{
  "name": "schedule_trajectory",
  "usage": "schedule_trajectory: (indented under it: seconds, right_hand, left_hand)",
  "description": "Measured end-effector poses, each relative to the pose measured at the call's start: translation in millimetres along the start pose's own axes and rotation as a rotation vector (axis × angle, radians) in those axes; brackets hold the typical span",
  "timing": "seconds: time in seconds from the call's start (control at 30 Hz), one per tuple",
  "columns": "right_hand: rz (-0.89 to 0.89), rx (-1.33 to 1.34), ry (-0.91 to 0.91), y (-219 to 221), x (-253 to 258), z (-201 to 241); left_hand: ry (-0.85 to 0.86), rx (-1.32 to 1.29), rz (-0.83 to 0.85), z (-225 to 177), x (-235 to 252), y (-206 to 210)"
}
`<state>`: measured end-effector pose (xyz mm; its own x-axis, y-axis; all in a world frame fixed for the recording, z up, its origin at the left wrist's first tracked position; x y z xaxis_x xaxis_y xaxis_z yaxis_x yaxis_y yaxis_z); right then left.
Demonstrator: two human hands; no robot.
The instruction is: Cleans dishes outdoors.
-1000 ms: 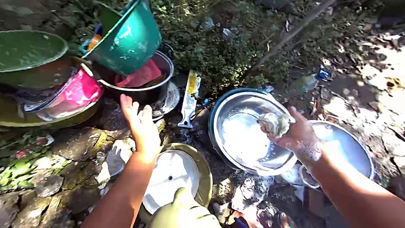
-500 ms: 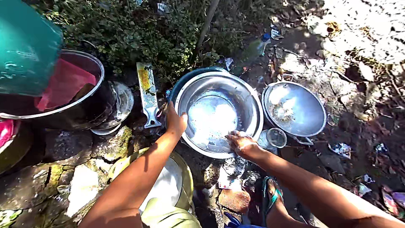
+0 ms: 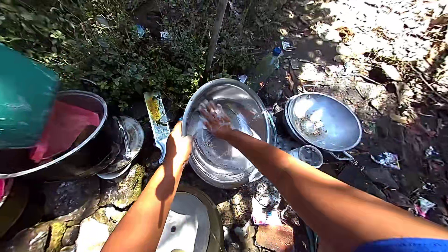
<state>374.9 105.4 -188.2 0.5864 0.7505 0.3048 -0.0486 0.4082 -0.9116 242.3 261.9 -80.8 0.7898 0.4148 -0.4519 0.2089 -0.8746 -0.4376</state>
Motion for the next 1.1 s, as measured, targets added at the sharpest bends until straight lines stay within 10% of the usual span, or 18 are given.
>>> schedule_trajectory:
  seconds: [0.17, 0.4, 0.5, 0.6, 0.7, 0.83, 0.97, 1.1]
  right_hand:
    - [0.217, -0.267, -0.092, -53.1, -66.9, -101.5]
    - [0.562, 0.286, 0.588, -22.8, -156.2, 65.6]
    - [0.338, 0.655, 0.58, -30.0, -115.8, 134.9]
    - [-0.353, 0.875, 0.37, -29.0, -61.8, 159.9]
    - [-0.656, 0.644, 0.138, -41.8, 11.0, 123.6]
    - [-0.547, 0.18, 0.065, -56.8, 68.8, -13.2]
    - [-0.077, -0.01, 0.319, -56.9, -9.0, -115.3]
    - [0.218, -0.128, 0.284, -44.4, -120.7, -108.6]
  left_hand:
    - [0.085, 0.247, -0.115, -26.3, -15.2, -24.0]
    - [0.18, -0.223, 0.018, -12.7, -16.0, 7.1]
    - [0.187, -0.392, 0.064, -9.4, -11.3, 18.7]
    - [0.189, -0.518, 0.116, -0.8, -9.0, 22.7]
    - [0.26, -0.534, 0.133, 4.8, -12.0, 26.6]
    - [0.257, -0.386, 0.09, 13.2, -13.7, 27.3]
    - [0.208, -0.404, 0.026, 14.0, -14.6, 20.7]
    - [0.147, -0.36, -0.037, 10.8, -15.9, 17.1]
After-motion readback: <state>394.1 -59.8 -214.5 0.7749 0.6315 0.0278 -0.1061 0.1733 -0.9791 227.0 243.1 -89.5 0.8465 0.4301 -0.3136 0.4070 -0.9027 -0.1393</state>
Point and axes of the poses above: each hand's wrist, its own x-axis towards the middle knuckle, its own y-axis out of the palm, z = x × y, the point moved 1 cm from there along x, towards the middle knuckle, and after that the axes turned 11 degrees about -y, right-handed, at the moved point
